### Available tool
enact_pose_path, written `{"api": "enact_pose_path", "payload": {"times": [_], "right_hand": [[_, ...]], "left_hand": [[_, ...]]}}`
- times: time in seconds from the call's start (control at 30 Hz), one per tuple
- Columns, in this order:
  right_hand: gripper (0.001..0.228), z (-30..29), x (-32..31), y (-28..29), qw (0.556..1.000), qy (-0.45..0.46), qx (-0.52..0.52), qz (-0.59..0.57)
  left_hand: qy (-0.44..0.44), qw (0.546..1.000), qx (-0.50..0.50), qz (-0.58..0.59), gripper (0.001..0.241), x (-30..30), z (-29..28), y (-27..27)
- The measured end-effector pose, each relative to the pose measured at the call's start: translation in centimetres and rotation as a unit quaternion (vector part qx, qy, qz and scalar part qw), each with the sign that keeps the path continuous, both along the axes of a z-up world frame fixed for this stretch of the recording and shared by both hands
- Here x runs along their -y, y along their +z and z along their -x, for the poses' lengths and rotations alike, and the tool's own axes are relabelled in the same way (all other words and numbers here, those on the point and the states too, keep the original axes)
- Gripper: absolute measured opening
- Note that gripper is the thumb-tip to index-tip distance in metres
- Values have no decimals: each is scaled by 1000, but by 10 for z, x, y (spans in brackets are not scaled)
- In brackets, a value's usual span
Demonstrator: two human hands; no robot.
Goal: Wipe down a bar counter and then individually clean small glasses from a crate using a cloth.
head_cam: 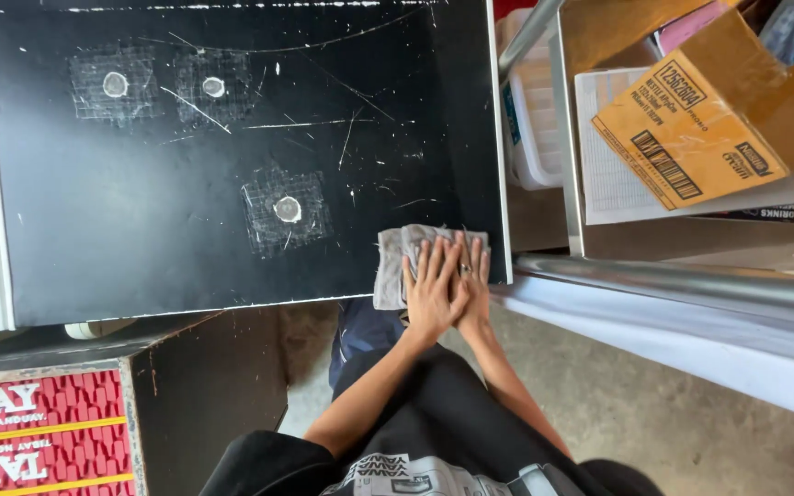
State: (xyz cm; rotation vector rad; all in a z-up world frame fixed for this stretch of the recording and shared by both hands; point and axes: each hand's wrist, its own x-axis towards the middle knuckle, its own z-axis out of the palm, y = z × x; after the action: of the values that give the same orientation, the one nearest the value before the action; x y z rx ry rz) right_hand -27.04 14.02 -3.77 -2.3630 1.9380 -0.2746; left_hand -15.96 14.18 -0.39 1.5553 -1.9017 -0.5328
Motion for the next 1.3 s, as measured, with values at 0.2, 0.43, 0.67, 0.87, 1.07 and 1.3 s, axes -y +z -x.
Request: {"api": "enact_pose_path", "payload": {"times": [0.2, 0.43, 0.67, 0.87, 1.07, 1.3], "right_hand": [[70, 6, 12, -3, 992, -101, 64, 28], [70, 23, 128, 7, 998, -41, 11, 42], [71, 7, 324, -2, 996, 13, 59, 68], [85, 9, 463, -11, 994, 5, 42, 105], [90, 22, 574, -32, 994, -39, 11, 101], [97, 9, 544, 4, 995, -64, 33, 75]], "left_hand": [[-91, 996, -7, 2, 68, 38, 4, 5], [-90, 995, -39, 10, 70, 133, 13, -8], [-15, 998, -32, 50, 71, 321, 0, -30], [-39, 996, -24, 73, 69, 469, 3, -48], [-55, 993, 5, 101, 67, 588, 16, -58], [-110, 987, 26, 117, 70, 574, 12, -72]]}}
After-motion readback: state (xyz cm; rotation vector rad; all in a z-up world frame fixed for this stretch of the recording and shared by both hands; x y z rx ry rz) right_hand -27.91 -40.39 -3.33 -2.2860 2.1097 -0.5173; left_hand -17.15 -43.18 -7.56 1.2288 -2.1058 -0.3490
